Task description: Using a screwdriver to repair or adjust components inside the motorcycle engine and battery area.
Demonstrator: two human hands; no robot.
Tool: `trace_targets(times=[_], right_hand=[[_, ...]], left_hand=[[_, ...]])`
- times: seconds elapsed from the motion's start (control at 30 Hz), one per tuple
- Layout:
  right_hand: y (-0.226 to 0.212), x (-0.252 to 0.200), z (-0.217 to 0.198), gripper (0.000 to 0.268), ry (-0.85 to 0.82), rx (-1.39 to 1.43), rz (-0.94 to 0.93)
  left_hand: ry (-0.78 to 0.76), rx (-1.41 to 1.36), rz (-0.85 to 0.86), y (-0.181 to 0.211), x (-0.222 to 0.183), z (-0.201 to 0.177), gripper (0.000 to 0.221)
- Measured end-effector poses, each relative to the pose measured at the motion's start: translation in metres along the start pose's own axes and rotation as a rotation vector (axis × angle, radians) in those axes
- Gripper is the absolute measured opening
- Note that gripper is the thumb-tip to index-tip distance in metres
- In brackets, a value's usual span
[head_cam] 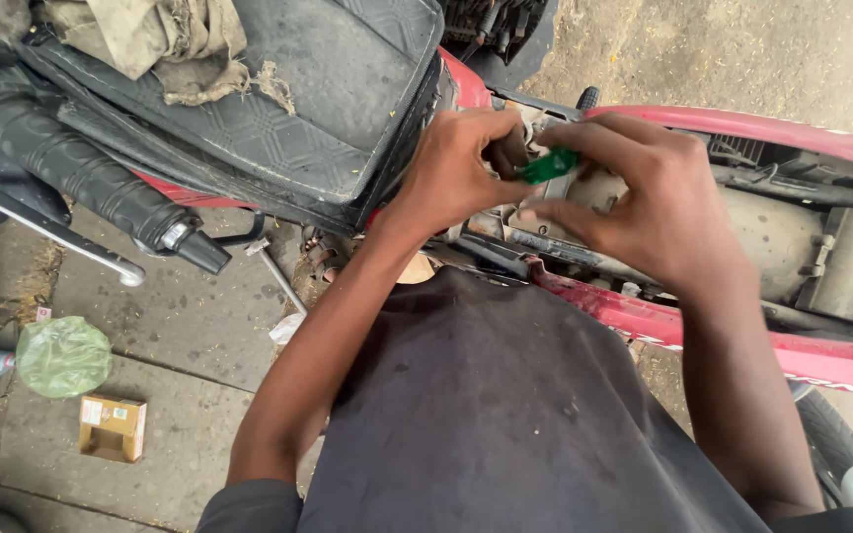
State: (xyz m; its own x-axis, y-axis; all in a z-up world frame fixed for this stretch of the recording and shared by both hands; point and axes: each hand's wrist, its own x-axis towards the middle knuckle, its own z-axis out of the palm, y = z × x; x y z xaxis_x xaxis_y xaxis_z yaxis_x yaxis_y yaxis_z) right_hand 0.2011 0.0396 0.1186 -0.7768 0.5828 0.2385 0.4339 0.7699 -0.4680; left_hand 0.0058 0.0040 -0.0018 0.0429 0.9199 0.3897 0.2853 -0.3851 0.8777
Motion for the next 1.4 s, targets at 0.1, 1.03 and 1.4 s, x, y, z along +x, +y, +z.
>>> trace_targets(times=[0.1,1.03,1.4], right_hand=[[0.011,-0.006,0.018,0.025,0.002,0.033,0.207],[0.022,-0.012,0.019,0.039,0.029,-0.121,-0.101],[-0.006,0.003,-0.003,0.041,-0.036,0.146,-0.100]], left_hand=[[-0.045,-0.004,-0.094,0.005,0.000,0.004,0.032],[-0.112,0.000,0.121,0.012,0.006,-0.011,0.063],[-0.079,0.221,-0.086,0.013,0.003,-0.001,0.039]])
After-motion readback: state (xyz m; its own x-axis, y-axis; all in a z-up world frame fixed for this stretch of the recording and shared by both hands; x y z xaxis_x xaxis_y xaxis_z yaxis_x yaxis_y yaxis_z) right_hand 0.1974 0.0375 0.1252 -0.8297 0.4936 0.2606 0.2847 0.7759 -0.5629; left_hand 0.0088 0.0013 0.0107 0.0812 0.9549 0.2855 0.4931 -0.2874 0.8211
